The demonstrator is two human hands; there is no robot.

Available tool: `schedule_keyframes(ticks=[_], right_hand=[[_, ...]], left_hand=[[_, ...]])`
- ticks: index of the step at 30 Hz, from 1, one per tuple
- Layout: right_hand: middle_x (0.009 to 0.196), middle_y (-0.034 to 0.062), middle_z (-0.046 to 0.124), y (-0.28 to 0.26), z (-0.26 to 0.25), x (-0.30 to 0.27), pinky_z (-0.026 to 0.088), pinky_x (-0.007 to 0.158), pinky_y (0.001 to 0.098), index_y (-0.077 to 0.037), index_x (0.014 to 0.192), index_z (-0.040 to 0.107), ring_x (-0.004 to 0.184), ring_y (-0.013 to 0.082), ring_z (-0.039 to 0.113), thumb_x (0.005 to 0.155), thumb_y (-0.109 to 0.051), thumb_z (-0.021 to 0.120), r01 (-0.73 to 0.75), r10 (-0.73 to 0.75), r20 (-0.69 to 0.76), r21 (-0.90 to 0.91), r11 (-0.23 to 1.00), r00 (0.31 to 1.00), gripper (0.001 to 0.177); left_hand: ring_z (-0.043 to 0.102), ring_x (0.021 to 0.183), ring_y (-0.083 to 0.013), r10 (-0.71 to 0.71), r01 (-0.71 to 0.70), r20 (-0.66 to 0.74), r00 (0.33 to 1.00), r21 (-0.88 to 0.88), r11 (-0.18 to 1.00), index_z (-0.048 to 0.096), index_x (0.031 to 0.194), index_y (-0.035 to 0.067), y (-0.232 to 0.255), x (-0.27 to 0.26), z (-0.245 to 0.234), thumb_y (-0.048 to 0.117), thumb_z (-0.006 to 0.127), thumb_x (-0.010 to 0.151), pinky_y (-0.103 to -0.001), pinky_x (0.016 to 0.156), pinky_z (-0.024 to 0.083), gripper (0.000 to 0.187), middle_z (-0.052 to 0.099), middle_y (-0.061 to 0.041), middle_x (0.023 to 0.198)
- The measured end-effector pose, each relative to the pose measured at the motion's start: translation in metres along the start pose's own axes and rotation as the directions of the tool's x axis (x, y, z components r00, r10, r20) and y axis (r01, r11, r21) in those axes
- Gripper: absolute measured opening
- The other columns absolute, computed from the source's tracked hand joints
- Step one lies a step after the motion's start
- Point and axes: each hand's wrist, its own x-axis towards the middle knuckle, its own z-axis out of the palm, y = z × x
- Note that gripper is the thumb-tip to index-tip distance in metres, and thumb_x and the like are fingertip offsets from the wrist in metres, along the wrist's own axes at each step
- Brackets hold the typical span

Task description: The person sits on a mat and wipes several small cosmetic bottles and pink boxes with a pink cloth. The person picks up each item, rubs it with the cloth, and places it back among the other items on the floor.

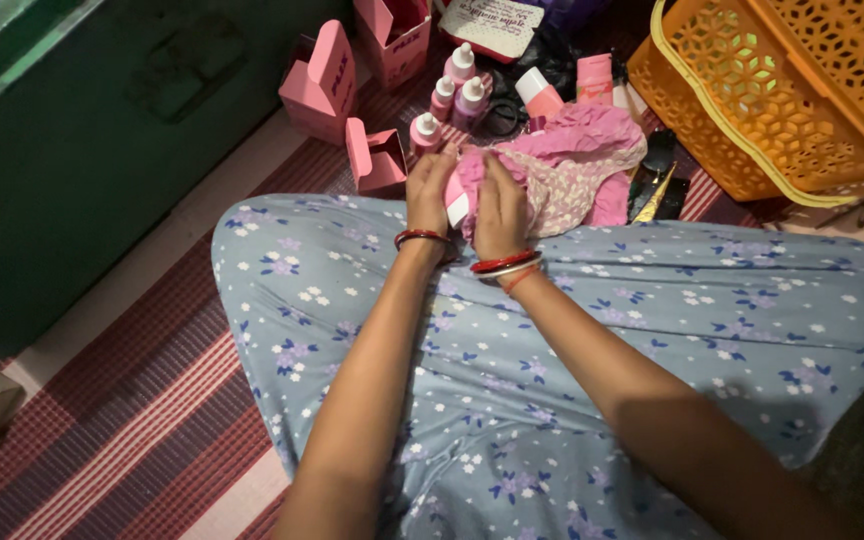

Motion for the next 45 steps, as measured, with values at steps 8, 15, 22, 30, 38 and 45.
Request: schedule_keyframes(ticks=[8, 15, 22, 30, 38, 45], right_hand=[[0.102, 0.0055, 0.070, 0.006, -0.009, 0.021, 0.052, 0.085, 0.0291, 0.004, 0.112, 0.067, 0.094, 0.0117, 0.061, 0.111, -0.014, 0.044, -0.210, 0.228, -0.032, 0.282, 0.936, 0.973, 0.030], [0.123, 0.0123, 0.071, -0.055, -0.009, 0.040, 0.052, 0.102, 0.0307, 0.003, 0.127, 0.066, 0.115, 0.0178, 0.067, 0.110, -0.020, 0.042, -0.050, -0.009, 0.217, 0.265, 0.963, 0.976, 0.038], [0.152, 0.0177, 0.057, -0.041, 0.005, 0.019, 0.038, 0.128, 0.0371, 0.001, 0.138, 0.053, 0.146, 0.0239, 0.054, 0.106, -0.001, 0.047, -0.057, -0.077, 0.277, 0.445, 0.894, 0.958, 0.032], [0.136, 0.0275, 0.060, -0.036, -0.004, 0.006, 0.046, 0.109, 0.0396, 0.007, 0.138, 0.047, 0.129, 0.0326, 0.059, 0.090, -0.031, 0.082, -0.032, 0.068, 0.192, -0.181, 0.983, 0.979, 0.070], [0.104, 0.0213, 0.074, -0.052, -0.010, 0.023, 0.057, 0.088, 0.0391, 0.004, 0.118, 0.063, 0.100, 0.0286, 0.075, 0.084, -0.050, 0.079, -0.287, 0.334, 0.153, -0.265, 0.921, 0.930, 0.066], [0.106, 0.0210, 0.074, 0.026, -0.013, -0.013, 0.054, 0.089, 0.0454, -0.001, 0.117, 0.069, 0.101, 0.0353, 0.071, 0.100, -0.045, 0.056, -0.503, 0.499, -0.066, -0.174, 0.847, 0.864, 0.048]], left_hand=[[0.069, 0.068, -0.0198, -0.313, 0.304, -0.012, 0.950, -0.205, 0.930, 0.071, 0.090, 0.001, 0.024, 0.000, 0.005, 0.063, 0.044, 0.099, -0.032, 0.063, 0.057, 0.068, 0.073, -0.011, 0.082], [0.069, 0.075, -0.0198, -0.189, 0.286, 0.239, 0.953, -0.493, 0.822, 0.070, 0.098, 0.000, -0.033, 0.031, -0.015, 0.056, 0.044, 0.104, -0.031, 0.065, 0.057, 0.062, 0.074, -0.012, 0.088], [0.068, 0.080, -0.0221, -0.029, 0.219, 0.300, 0.953, -0.623, 0.751, 0.069, 0.099, -0.002, -0.060, 0.041, -0.042, 0.057, 0.043, 0.113, -0.035, 0.073, 0.057, 0.066, 0.072, -0.013, 0.091], [0.071, 0.088, -0.0264, -0.230, 0.319, 0.223, 0.947, -0.615, 0.721, 0.067, 0.102, -0.004, -0.006, 0.028, -0.020, 0.059, 0.041, 0.102, -0.039, 0.086, 0.059, 0.069, 0.073, -0.018, 0.098], [0.057, 0.111, -0.0204, 0.295, -0.335, 0.220, 0.930, 0.176, 0.925, 0.056, 0.124, -0.004, -0.011, -0.003, -0.019, 0.059, 0.031, 0.109, -0.032, 0.102, 0.044, 0.069, 0.061, -0.015, 0.121], [0.054, 0.114, -0.0146, 0.077, -0.087, 0.315, 0.946, 0.018, 0.996, 0.054, 0.128, 0.000, -0.028, 0.000, -0.008, 0.051, 0.035, 0.110, -0.030, 0.105, 0.045, 0.057, 0.056, -0.008, 0.123]])
